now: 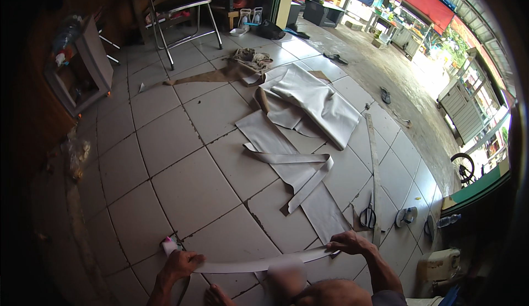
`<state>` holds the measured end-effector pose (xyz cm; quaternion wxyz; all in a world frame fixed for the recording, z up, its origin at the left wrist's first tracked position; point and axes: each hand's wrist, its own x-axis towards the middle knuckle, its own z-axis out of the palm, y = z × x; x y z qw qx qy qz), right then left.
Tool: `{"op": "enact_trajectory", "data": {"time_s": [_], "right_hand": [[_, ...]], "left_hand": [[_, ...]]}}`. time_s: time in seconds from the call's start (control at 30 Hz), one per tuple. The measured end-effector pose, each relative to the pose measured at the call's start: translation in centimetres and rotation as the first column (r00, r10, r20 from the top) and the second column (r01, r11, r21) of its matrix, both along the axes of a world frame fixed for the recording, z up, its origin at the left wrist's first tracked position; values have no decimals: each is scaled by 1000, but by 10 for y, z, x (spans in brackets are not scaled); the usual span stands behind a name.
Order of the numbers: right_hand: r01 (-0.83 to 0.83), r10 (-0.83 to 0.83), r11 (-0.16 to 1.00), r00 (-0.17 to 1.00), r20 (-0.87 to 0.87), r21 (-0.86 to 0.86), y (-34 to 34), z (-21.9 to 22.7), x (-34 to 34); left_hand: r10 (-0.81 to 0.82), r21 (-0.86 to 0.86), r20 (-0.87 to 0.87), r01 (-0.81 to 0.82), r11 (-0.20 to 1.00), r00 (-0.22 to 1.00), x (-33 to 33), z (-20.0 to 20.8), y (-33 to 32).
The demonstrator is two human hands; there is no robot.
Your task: The person measures a large piece of light-colored fabric on the floor using a tape measure and a long metal ruler, then marks it with a pen. They use large shears to cut the fabric into several long strips, following the marked lines.
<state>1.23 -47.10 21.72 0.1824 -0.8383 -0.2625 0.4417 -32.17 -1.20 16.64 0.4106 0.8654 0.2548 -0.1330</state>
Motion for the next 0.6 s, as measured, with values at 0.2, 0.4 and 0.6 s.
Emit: {"op": "enact_trajectory", "data": {"time_s": [0.2,0.4,0.6], "right_hand": [[188,-219,975,900,376,117,14,-55,65],[60,-87,995,925,371,82,96,-145,121],[-106,-18,954,914,406,281,155,-171,49]], "left_hand": [[58,329,185,-118,937,981,30,21,23],[171,522,220,-264,811,960,46,15,24],[165,521,370,-352,778,914,33,-1,-9]]}}
